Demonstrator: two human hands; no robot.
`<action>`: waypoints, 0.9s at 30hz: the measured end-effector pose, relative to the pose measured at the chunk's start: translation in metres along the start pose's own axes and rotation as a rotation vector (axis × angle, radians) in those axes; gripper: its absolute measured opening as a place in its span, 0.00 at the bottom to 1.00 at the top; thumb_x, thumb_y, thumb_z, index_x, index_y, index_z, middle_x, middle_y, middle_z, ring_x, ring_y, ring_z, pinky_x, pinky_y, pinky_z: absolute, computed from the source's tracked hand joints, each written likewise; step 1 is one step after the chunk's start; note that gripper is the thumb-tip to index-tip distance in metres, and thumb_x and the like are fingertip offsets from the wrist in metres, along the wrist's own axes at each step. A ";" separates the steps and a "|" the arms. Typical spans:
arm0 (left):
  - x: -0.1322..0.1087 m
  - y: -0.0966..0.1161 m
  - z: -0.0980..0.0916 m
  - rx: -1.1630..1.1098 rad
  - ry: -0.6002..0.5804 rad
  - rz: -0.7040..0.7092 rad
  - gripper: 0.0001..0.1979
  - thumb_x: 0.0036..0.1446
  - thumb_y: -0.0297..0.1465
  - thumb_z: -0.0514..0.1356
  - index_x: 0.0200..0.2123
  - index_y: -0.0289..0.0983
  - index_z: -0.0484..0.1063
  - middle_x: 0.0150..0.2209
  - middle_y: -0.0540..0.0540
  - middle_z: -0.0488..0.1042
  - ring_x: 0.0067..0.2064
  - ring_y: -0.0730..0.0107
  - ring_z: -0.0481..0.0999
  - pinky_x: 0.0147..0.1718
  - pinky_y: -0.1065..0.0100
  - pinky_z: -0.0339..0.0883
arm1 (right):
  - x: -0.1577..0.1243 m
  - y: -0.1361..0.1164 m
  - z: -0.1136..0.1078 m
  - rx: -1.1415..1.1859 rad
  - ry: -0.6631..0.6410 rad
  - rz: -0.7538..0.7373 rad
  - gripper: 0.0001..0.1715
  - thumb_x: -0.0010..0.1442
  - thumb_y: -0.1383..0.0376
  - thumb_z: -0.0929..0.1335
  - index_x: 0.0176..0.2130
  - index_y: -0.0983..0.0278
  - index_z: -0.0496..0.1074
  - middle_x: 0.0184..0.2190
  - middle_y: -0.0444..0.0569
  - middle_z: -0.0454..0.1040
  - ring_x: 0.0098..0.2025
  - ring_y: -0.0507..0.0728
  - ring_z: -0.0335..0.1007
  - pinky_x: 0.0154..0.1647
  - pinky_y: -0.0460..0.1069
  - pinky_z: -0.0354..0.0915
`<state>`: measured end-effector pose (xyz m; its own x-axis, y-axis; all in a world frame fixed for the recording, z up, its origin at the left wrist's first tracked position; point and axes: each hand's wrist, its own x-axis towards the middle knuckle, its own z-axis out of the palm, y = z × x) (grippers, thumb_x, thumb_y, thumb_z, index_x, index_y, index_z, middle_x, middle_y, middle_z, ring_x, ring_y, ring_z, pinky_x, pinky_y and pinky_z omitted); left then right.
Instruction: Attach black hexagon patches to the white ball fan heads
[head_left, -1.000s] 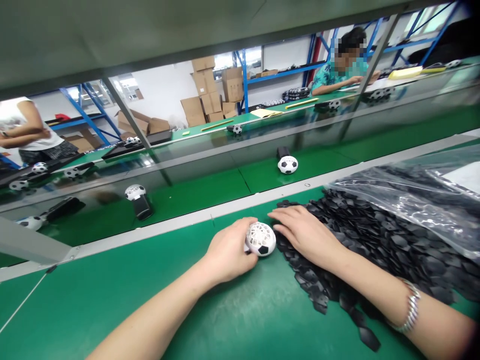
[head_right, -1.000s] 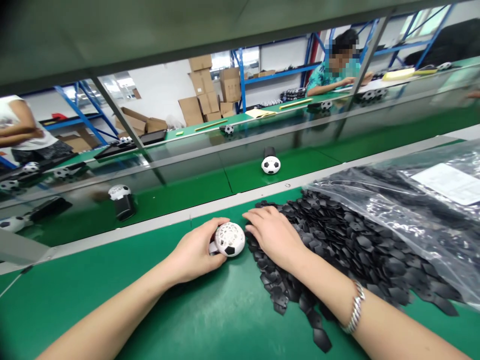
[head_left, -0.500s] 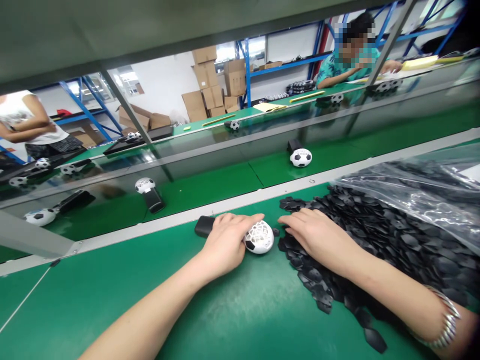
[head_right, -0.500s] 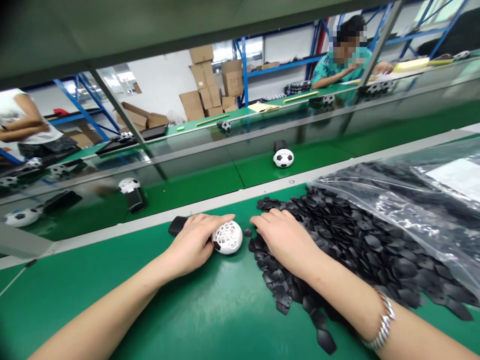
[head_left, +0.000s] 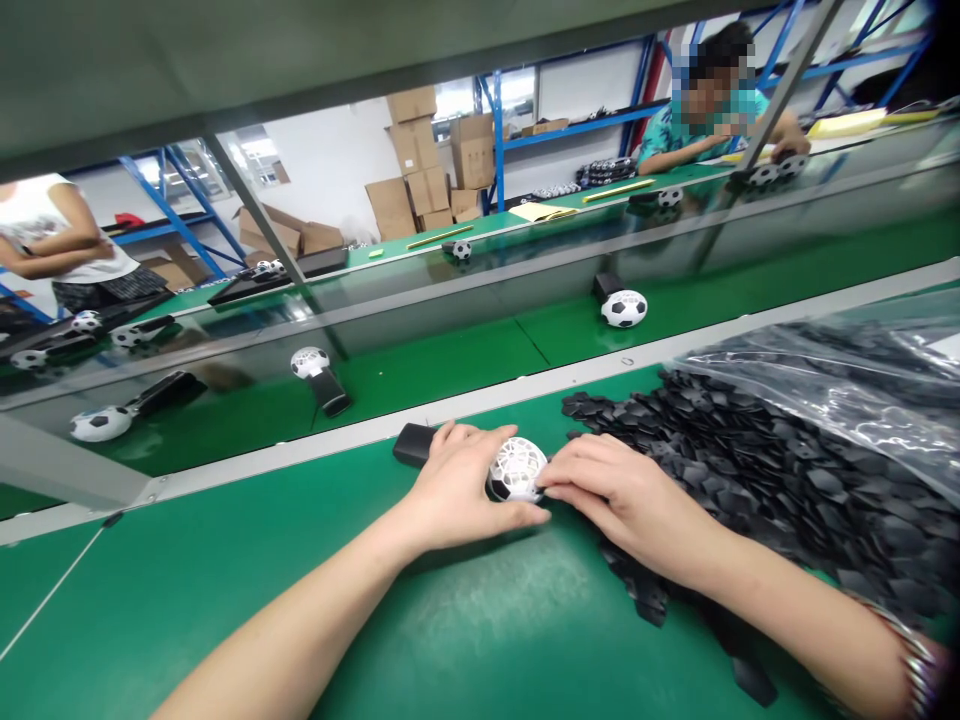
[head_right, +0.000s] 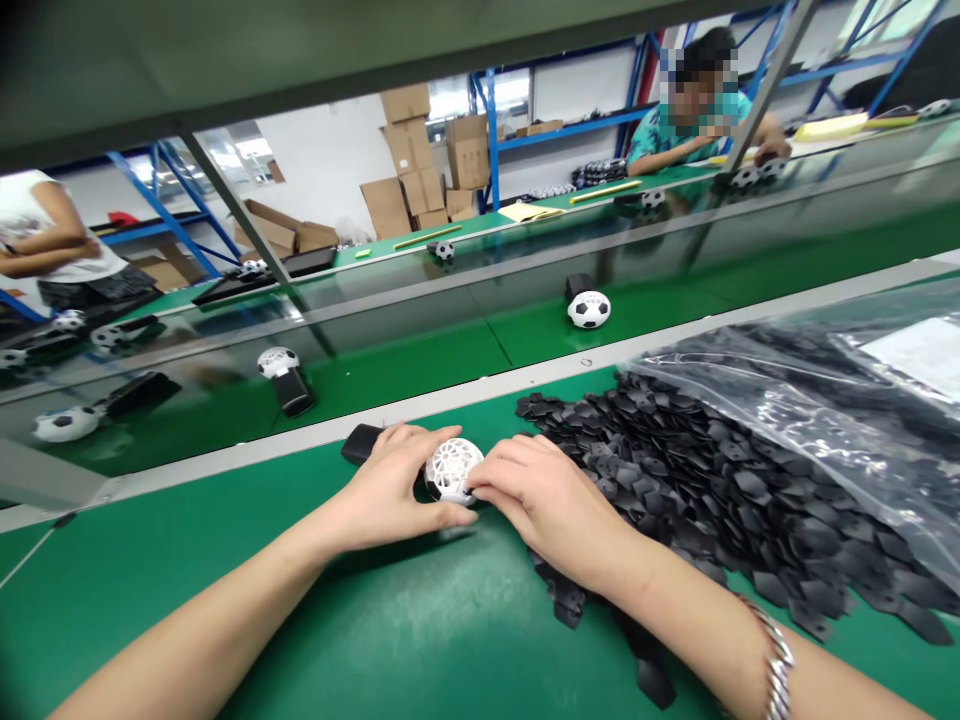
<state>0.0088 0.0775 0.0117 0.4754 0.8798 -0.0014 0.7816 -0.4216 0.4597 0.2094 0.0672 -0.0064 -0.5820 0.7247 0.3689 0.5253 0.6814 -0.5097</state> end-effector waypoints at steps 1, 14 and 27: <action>0.000 0.001 0.001 0.000 0.016 -0.009 0.41 0.42 0.53 0.61 0.56 0.38 0.59 0.49 0.41 0.68 0.53 0.53 0.61 0.56 0.49 0.44 | 0.000 0.000 0.001 0.003 0.014 0.001 0.08 0.62 0.69 0.62 0.36 0.61 0.70 0.32 0.46 0.71 0.35 0.55 0.64 0.37 0.51 0.59; 0.000 0.008 0.009 -0.011 0.135 -0.051 0.29 0.44 0.43 0.64 0.49 0.39 0.66 0.45 0.47 0.71 0.48 0.58 0.65 0.53 0.54 0.52 | 0.011 0.001 0.005 0.271 0.030 0.276 0.04 0.54 0.69 0.66 0.28 0.62 0.66 0.27 0.42 0.66 0.29 0.52 0.62 0.30 0.47 0.59; -0.001 0.004 0.009 -0.043 0.116 -0.007 0.30 0.44 0.43 0.64 0.50 0.39 0.65 0.46 0.46 0.70 0.49 0.57 0.63 0.51 0.56 0.53 | 0.015 0.008 0.007 0.514 -0.065 0.387 0.07 0.51 0.66 0.68 0.26 0.64 0.64 0.21 0.39 0.62 0.25 0.50 0.57 0.26 0.45 0.55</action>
<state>0.0153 0.0732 0.0056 0.4178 0.9033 0.0971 0.7654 -0.4075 0.4982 0.2006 0.0827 -0.0100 -0.4553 0.8892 0.0440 0.3495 0.2240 -0.9098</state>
